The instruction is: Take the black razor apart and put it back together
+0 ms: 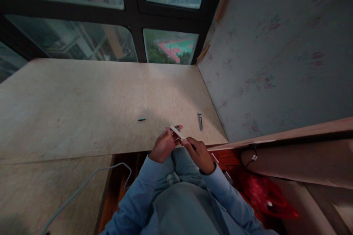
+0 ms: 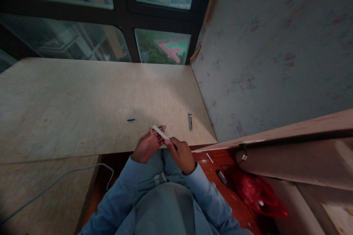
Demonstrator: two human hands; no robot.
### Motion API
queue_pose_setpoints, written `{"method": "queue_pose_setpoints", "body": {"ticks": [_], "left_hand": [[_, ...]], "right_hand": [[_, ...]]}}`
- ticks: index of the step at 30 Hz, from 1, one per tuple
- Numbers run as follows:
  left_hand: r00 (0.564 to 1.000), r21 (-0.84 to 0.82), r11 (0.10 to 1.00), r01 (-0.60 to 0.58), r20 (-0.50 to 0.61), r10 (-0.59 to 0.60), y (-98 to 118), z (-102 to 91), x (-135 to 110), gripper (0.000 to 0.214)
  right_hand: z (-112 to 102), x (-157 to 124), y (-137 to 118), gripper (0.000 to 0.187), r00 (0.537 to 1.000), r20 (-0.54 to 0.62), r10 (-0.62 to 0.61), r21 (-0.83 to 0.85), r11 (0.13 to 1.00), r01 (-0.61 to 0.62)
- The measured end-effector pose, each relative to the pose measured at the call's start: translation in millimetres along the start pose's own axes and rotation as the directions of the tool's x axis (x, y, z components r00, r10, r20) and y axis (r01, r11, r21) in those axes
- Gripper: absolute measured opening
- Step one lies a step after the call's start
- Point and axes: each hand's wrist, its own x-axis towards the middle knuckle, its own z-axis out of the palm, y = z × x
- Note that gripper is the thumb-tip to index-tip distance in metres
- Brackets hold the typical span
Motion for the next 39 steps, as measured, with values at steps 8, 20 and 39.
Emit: {"method": "queue_pose_setpoints", "body": {"ticks": [8, 20, 39], "left_hand": [[1.000, -0.036, 0.999, -0.020, -0.018, 0.020, 6.3, 5.8, -3.2, 0.043], [0.998, 0.019, 0.998, -0.055, -0.021, 0.056, 2.5, 8.0, -7.6, 0.035], [0.998, -0.025, 0.998, -0.052, -0.026, 0.052, 2.7, 10.4, -13.3, 0.034]], "right_hand": [[-4.0, -1.9, 1.6, 0.041, 0.996, -0.087, 0.000, -0.057, 0.998, -0.005], [-6.6, -12.0, -4.8, 0.042, 0.999, 0.009, -0.040, -0.040, 0.998, 0.041], [-11.5, -16.8, -3.5, 0.042, 0.997, -0.074, -0.015, -0.009, 1.000, 0.014]]}}
